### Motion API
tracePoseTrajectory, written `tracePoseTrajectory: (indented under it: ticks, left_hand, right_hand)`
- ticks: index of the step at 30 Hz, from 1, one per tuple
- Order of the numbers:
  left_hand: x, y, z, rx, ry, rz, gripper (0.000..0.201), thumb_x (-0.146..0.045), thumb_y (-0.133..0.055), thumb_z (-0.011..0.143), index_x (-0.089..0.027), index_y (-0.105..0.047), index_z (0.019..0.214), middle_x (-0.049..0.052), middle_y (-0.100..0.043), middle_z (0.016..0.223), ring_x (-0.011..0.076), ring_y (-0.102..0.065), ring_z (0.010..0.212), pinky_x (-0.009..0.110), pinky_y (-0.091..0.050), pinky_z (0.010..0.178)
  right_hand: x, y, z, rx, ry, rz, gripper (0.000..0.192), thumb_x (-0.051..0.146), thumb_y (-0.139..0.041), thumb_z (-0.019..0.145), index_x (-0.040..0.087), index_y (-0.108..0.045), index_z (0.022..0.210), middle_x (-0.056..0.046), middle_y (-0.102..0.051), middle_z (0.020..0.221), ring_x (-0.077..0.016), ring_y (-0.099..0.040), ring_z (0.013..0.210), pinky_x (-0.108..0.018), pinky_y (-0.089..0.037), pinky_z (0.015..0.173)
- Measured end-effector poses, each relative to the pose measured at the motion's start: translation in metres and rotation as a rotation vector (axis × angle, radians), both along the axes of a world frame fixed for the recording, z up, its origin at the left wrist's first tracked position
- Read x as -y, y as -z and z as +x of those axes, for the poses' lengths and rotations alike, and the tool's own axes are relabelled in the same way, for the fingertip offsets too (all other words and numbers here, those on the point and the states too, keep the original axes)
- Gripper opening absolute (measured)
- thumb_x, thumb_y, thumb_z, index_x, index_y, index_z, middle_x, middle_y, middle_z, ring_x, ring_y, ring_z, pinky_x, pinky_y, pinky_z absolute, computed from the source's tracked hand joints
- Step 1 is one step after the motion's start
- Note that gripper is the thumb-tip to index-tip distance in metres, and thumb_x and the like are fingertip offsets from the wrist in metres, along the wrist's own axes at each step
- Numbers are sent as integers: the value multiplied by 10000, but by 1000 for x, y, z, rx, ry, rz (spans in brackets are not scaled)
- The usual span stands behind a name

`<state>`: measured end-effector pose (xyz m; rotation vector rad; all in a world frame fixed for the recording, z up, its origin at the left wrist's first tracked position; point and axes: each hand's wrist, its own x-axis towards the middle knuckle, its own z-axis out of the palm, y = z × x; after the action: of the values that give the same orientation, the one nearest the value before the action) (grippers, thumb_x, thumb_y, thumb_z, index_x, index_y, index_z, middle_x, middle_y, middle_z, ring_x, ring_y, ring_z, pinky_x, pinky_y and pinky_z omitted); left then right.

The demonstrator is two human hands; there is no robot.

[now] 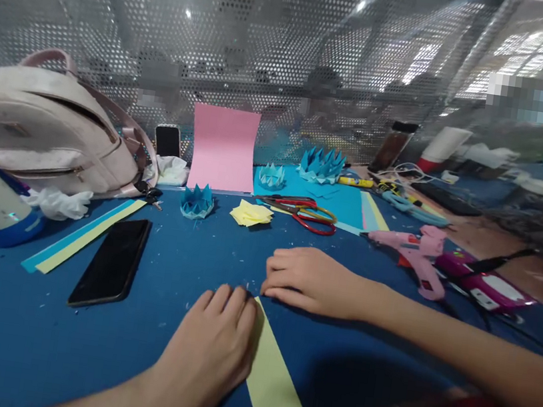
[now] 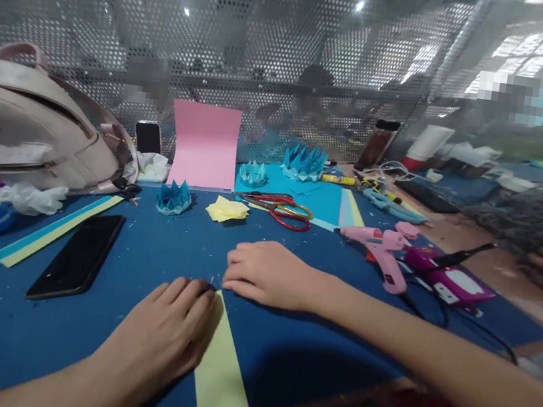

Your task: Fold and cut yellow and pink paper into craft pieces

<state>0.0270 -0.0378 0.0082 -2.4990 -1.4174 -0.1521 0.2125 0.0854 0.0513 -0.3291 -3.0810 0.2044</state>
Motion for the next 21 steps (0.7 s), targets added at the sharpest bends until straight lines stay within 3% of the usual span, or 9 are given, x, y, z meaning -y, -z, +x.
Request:
tracePoseTrajectory:
  ticks: [4,6,10,14,17,21]
  left_hand:
    - [-5,-7,-6,-36,13,-24,162,-50,-527,860,-145,-551,988,55,-601,860,249,-598,772,352,-497,640]
    - [-10,-10,-11,28,36,-48,151,-33,-504,874,-154,-548,953,42,-614,817,234,-602,740,337,-488,647]
    - [-25,-9,-24,541,10,-183,157,-47,-471,897,-190,-530,920,-4,-642,842,154,-609,746,236,-451,659]
    - [-39,0,-32,1025,-27,-232,52,-190,-516,906,-193,-546,863,-20,-588,771,126,-558,683,210,-435,637]
    - [-46,5,-31,1243,-35,-281,107,-218,-519,907,-176,-610,870,20,-609,837,143,-573,743,228,-450,666]
    - [-49,6,-26,1424,11,-384,155,-235,-660,827,-173,-679,968,72,-618,1008,190,-602,889,258,-479,719]
  right_hand:
    - [8,3,-12,3,45,-63,206,337,-667,850,170,-630,964,-22,-632,906,-177,-557,880,-266,-389,695]
    - [9,7,-17,-18,58,-89,176,266,-692,802,172,-609,926,-7,-621,874,-172,-556,861,-256,-380,668]
    - [4,19,-23,-148,171,-252,39,172,-595,843,177,-597,882,1,-607,847,-143,-542,782,-237,-364,644]
    - [2,31,-23,-353,315,-656,149,271,-613,862,173,-578,968,9,-588,795,-127,-524,702,-225,-366,613]
    - [4,36,-21,-497,351,-912,225,292,-637,838,163,-550,1001,17,-566,770,-124,-514,686,-229,-382,623]
    - [6,38,-18,-631,402,-956,290,310,-649,823,160,-556,1052,-29,-621,901,-149,-556,765,-249,-408,665]
